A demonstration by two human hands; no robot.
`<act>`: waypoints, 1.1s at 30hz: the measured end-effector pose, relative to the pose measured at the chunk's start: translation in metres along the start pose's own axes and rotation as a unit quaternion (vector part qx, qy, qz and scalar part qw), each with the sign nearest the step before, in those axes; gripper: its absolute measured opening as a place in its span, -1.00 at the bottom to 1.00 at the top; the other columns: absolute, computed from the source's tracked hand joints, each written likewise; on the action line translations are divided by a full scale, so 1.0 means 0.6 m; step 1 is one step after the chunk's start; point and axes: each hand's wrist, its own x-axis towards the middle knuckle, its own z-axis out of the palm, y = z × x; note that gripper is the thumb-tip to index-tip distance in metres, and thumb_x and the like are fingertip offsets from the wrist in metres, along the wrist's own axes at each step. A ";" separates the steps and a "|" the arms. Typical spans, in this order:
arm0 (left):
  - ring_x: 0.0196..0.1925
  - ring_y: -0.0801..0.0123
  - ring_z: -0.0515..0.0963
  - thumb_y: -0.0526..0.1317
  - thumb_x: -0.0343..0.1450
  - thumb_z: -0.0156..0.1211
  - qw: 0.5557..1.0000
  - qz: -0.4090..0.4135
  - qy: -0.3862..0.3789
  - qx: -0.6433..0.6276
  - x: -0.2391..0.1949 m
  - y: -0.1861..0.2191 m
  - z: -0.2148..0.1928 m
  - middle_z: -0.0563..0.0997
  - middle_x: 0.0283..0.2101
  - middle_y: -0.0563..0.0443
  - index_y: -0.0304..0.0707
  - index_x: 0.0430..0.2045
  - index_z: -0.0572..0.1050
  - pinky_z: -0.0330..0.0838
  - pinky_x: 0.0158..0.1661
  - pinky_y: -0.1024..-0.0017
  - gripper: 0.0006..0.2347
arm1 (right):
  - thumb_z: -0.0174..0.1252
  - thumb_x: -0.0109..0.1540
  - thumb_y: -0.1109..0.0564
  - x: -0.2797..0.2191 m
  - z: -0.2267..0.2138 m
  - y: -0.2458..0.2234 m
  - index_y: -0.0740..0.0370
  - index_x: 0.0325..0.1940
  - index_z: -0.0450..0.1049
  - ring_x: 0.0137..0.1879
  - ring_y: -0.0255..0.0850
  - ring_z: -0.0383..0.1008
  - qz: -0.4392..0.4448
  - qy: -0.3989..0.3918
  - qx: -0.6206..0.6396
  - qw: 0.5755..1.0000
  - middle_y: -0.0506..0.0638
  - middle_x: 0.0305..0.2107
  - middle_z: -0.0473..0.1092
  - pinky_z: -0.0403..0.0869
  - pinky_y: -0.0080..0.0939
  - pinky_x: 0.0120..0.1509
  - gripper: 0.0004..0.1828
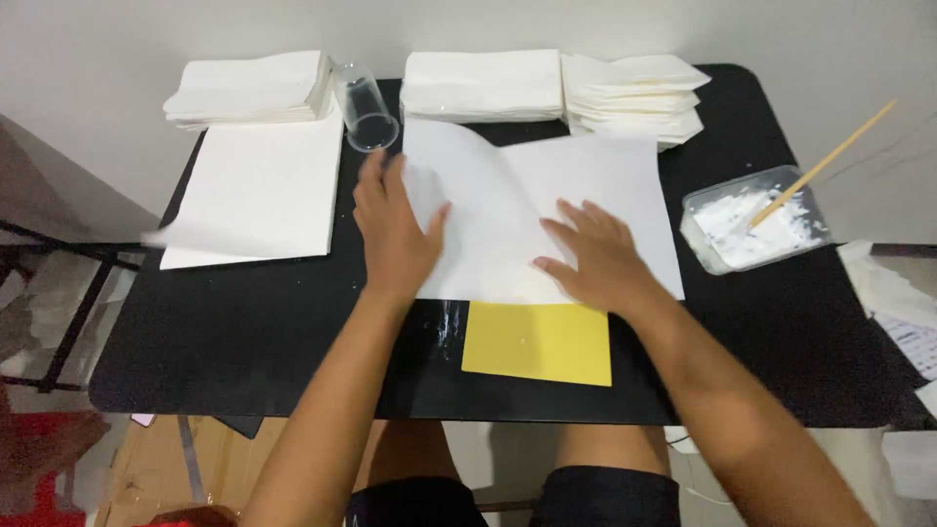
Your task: Folding paper sheets and applying glue with a brush to assemble a product on a table.
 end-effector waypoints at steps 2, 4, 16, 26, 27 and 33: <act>0.24 -0.18 0.33 -0.08 0.37 0.36 0.993 0.111 0.022 0.030 -0.051 0.004 0.011 0.28 0.22 -0.35 -0.39 0.22 0.31 0.20 0.15 0.00 -0.42 | -0.13 0.35 -0.40 -0.006 -0.003 0.004 -0.21 0.52 0.21 0.63 0.20 -0.11 0.011 -0.013 0.014 1.000 0.04 0.52 0.02 -0.09 0.37 0.58 -0.32; 0.16 -0.10 0.38 0.14 0.40 0.26 0.973 0.218 0.039 0.060 -0.101 0.023 -0.003 0.40 0.13 -0.28 -0.32 0.21 0.36 0.11 0.12 0.09 -0.39 | -0.17 0.37 -0.38 -0.013 0.001 0.011 -0.25 0.55 0.17 0.63 0.18 -0.14 0.025 -0.031 0.032 0.999 0.03 0.53 -0.01 -0.11 0.38 0.58 -0.33; 0.16 -0.09 0.54 -0.04 0.55 0.04 0.865 0.393 -0.310 -0.037 -0.147 0.018 -0.042 0.58 0.00 -0.18 -0.17 0.06 0.49 0.51 -0.07 0.04 -0.70 | -0.16 0.39 -0.34 -0.016 -0.015 -0.003 -0.20 0.59 0.10 0.65 0.11 -0.17 0.065 -0.025 0.038 0.997 0.00 0.55 -0.03 -0.11 0.31 0.60 -0.31; 0.52 -0.18 0.03 -0.23 0.54 -0.15 0.823 0.240 -0.498 0.126 -0.152 0.048 -0.034 0.07 0.50 -0.22 -0.06 0.51 -0.08 0.03 0.32 -0.32 -0.44 | -0.13 0.37 -0.29 -0.017 -0.027 -0.011 -0.13 0.62 0.04 0.65 0.13 -0.17 0.075 -0.038 0.074 0.994 0.02 0.55 -0.05 -0.08 0.31 0.58 -0.27; 0.50 -0.19 0.05 -0.23 0.55 -0.21 0.855 0.238 -0.445 0.120 -0.174 0.037 -0.021 0.12 0.47 -0.21 -0.03 0.51 -0.09 0.06 0.28 -0.34 -0.45 | -0.12 0.37 -0.29 -0.017 -0.024 -0.012 -0.13 0.62 0.04 0.64 0.14 -0.17 0.074 -0.042 0.079 0.993 0.03 0.55 -0.05 -0.08 0.32 0.58 -0.26; 0.11 0.05 0.52 -0.31 0.52 -0.10 0.931 0.298 -0.196 0.078 -0.199 0.005 -0.013 0.57 0.16 -0.15 -0.14 0.39 0.26 0.39 -0.09 0.17 -0.55 | -0.14 0.36 -0.33 -0.014 -0.031 -0.019 -0.11 0.63 0.01 0.65 0.11 -0.20 0.081 -0.057 0.080 0.992 0.02 0.56 -0.06 -0.10 0.27 0.57 -0.23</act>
